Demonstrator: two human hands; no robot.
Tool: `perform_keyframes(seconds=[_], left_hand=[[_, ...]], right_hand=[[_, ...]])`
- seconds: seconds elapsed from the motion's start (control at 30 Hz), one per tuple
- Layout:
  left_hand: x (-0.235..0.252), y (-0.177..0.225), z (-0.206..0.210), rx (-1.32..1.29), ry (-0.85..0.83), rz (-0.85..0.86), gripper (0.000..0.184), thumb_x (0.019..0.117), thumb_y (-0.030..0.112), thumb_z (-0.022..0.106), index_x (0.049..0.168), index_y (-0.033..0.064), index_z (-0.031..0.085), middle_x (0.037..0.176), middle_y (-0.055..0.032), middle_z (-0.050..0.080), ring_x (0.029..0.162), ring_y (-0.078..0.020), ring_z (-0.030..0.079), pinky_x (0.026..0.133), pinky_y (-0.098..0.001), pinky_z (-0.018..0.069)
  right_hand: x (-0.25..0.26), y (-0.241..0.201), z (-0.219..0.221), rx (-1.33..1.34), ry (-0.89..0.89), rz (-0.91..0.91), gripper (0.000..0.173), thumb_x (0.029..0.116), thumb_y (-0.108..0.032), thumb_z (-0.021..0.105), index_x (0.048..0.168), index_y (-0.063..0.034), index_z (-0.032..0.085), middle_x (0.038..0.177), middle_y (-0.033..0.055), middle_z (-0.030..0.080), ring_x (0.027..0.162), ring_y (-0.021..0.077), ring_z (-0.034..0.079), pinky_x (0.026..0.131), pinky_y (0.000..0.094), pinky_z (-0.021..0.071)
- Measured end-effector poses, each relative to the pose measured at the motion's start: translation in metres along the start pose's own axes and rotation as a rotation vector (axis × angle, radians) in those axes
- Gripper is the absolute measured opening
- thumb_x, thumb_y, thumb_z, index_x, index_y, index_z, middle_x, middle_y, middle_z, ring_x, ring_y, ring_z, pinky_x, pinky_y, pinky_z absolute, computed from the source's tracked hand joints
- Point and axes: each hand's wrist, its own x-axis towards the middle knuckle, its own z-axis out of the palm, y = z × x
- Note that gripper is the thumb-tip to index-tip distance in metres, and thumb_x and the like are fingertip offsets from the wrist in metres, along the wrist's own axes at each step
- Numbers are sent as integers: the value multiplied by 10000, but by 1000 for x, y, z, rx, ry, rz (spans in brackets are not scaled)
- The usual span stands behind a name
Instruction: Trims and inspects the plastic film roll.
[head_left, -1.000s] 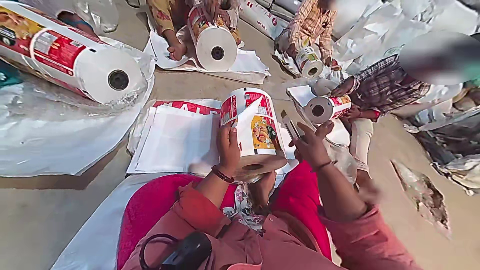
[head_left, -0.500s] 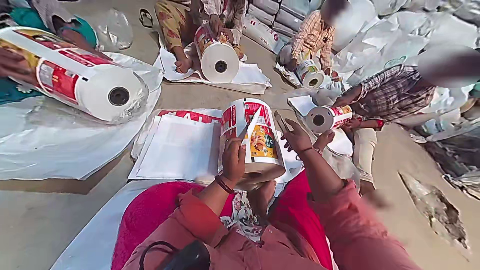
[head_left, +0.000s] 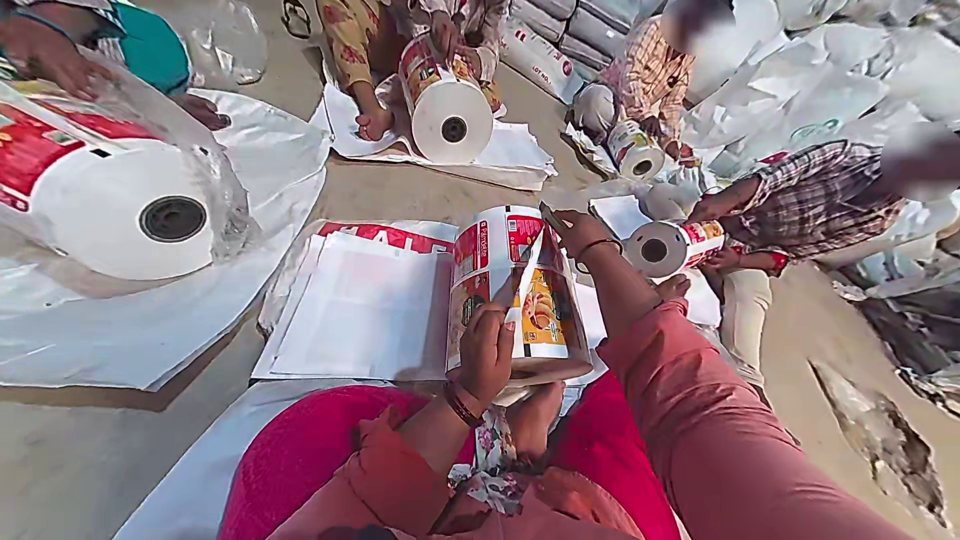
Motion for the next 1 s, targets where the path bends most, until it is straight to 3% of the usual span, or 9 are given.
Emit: perform_keyframes(seconds=[0.13,0.2,0.3,0.4,0.57,0.67,0.83,0.9,1.0], left_hand=[[1,-1,2,0,9,1,293,1029,123,448,864,-26,640,1034,-185,695,1036,-230,671,923,-317,541],[-3,0,1,2,-4,-11,295,1038,128,444,884,-31,640,1060,-185,686,1042,-235,667,918,-339,548],[0,-1,1,-7,14,-10,287,1028,116,456,876,-37,646,1063,-190,692,1050,-239,671,921,-346,550],[0,0,1,-34,26,-47,277,1026,113,459,870,-37,634,1079,-201,686,1118,-266,652,981,-382,522],[11,3,-14,-71,57,-176,257,1024,93,455,940,-71,634,1145,-218,652,1159,-270,618,1024,-411,490],[19,4,-29,-27,128,-196,296,1055,114,414,1109,-82,628,1134,-204,645,1119,-250,620,1003,-411,499],[35,-4,-69,76,306,-330,373,1099,197,372,1204,-82,595,1175,-219,633,1161,-253,610,1049,-433,475],[41,-14,-90,47,444,-466,370,1100,230,391,1225,-64,578,1201,-199,620,1169,-228,602,1050,-422,471],[38,-37,-124,-103,703,-755,384,1104,229,411,1376,-25,508,1381,-179,555,1295,-220,539,1109,-419,445]], right_hand=[[5,-3,-13,-97,-69,-38,421,1051,-202,503,1466,-198,574,1112,234,705,911,402,699,835,626,534],[-1,2,-23,-104,-151,-56,403,1097,-323,469,1467,-195,561,1005,198,706,740,308,677,708,514,559],[-15,10,-44,-61,-249,-85,439,1092,-440,474,1454,-212,577,875,129,675,569,189,572,543,369,503],[-44,27,-50,47,-296,-50,469,1078,-460,499,1483,-227,540,917,124,707,568,175,566,546,363,493],[-131,56,15,797,105,3,492,1078,-137,443,1565,-192,404,851,86,670,501,105,500,461,276,432],[-177,67,69,1197,196,-120,515,1057,-79,386,1570,-100,352,860,94,672,523,106,558,454,249,481],[-194,83,96,1326,272,-242,528,1059,-100,415,1580,-98,334,906,98,671,605,129,618,544,269,551],[-194,87,93,1382,269,-219,522,1076,-84,384,1592,-125,315,900,106,676,581,129,608,532,267,542],[-199,99,95,1408,345,-170,516,1068,-77,381,1578,-79,299,936,119,677,578,144,620,525,281,552]])
